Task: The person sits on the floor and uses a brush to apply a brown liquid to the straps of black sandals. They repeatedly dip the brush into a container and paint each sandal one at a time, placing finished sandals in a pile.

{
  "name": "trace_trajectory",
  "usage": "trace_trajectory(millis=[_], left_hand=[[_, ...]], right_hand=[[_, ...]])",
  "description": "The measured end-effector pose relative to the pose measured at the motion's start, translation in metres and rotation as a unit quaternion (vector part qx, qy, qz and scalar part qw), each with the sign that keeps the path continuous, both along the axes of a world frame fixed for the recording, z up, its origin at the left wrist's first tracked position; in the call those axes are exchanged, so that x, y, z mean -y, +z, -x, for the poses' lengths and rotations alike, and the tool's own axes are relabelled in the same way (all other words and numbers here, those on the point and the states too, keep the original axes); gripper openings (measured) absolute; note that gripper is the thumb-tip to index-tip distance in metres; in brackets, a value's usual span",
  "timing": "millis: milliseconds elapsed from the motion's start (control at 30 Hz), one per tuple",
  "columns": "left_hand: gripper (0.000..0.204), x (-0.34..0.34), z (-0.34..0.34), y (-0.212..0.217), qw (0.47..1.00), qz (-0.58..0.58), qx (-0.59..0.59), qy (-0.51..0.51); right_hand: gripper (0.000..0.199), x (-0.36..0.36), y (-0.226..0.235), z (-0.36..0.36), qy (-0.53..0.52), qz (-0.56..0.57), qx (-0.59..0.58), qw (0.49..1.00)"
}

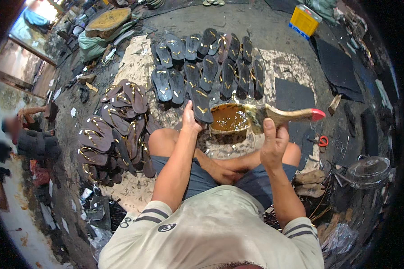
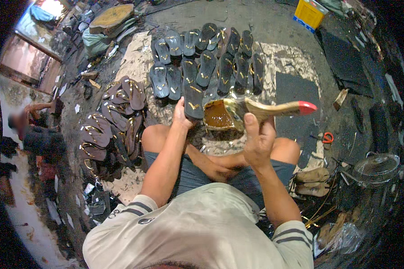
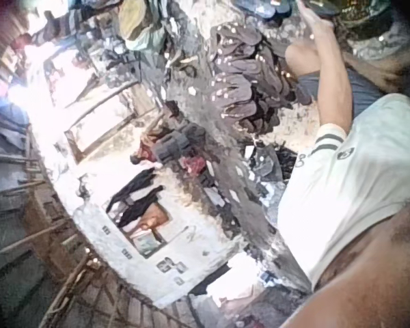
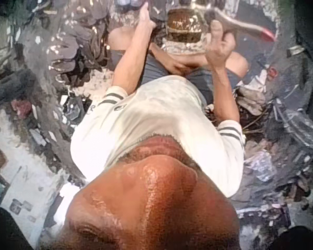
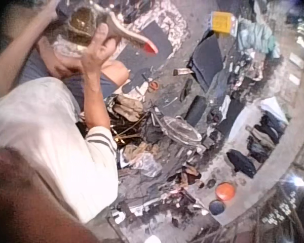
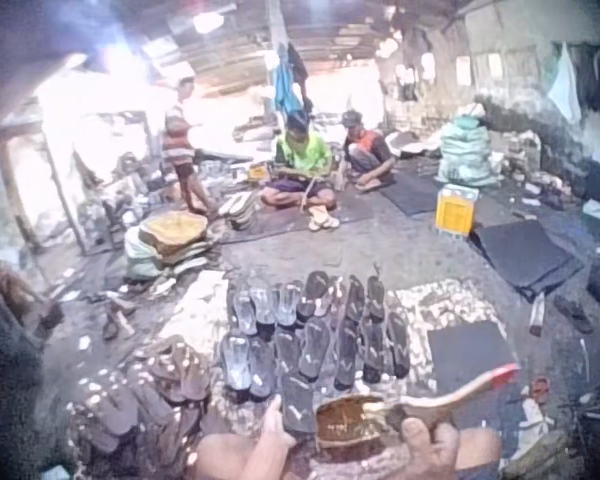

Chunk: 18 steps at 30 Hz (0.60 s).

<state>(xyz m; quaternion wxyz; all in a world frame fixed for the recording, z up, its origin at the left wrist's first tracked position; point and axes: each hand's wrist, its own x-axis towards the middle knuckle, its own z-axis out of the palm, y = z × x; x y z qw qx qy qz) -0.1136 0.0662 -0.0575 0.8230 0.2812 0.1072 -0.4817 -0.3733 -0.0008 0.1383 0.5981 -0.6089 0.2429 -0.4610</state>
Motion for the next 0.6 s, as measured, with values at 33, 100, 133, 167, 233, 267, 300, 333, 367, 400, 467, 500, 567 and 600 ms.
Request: trace_trajectory(millis=[33, 100, 133, 167, 233, 267, 300, 333, 367, 400, 467, 500, 567, 600], left_hand=[[0.05, 0.009, -0.02, -0.008, 1.0, -0.008, 0.012, 0.01], [0.056, 0.035, -0.051, 0.011, 0.997, -0.066, 0.046, 0.0], [0.06, 0.04, -0.077, 0.014, 0.998, -0.061, 0.005, 0.017], [0.06, 0.032, -0.097, 0.014, 0.986, -0.165, 0.002, 0.016], [0.058, 0.014, -0.145, 0.012, 0.932, -0.341, 0.108, 0.055], [0.055, -0.011, -0.181, 0.008, 0.877, -0.416, 0.214, 0.11], [0.052, -0.043, -0.225, 0.015, 0.749, -0.506, 0.405, 0.138], [0.051, -0.043, -0.235, 0.024, 0.591, -0.561, 0.565, 0.131], [0.051, -0.052, -0.232, 0.025, 0.493, -0.629, 0.587, 0.129], [0.053, -0.034, -0.203, 0.035, 0.403, -0.671, 0.612, 0.116], [0.058, -0.089, -0.237, 0.025, 0.274, -0.705, 0.648, 0.09], [0.055, -0.096, -0.236, 0.023, 0.279, -0.7, 0.656, 0.047], [0.053, -0.115, -0.236, 0.038, 0.326, -0.722, 0.604, -0.085], [0.049, -0.123, -0.239, 0.038, 0.322, -0.733, 0.597, -0.05]], right_hand=[[0.028, 0.001, 0.006, 0.003, -0.018, 0.018, -0.01, 1.0], [0.03, 0.003, 0.012, 0.014, -0.05, 0.013, -0.014, 0.999], [0.03, 0.003, 0.013, 0.018, -0.05, 0.015, -0.031, 0.998], [0.031, 0.006, 0.012, 0.022, -0.048, 0.017, -0.049, 0.997], [0.031, 0.009, 0.003, 0.023, -0.049, 0.023, -0.057, 0.997], [0.029, 0.008, 0.0, 0.019, -0.043, 0.018, -0.06, 0.997], [0.029, 0.011, -0.003, 0.014, -0.027, 0.011, -0.051, 0.998], [0.029, 0.015, -0.007, 0.019, -0.033, 0.008, -0.063, 0.997], [0.028, 0.014, -0.012, 0.02, -0.034, -0.007, -0.087, 0.996], [0.028, 0.02, -0.016, 0.031, -0.059, -0.014, -0.119, 0.991], [0.027, 0.024, -0.017, 0.022, -0.032, -0.038, -0.151, 0.987], [0.027, 0.03, -0.026, 0.012, -0.021, -0.027, -0.135, 0.99], [0.026, 0.046, -0.057, -0.001, 0.012, -0.002, -0.195, 0.981], [0.026, 0.056, -0.076, -0.007, 0.032, 0.014, -0.271, 0.962]])
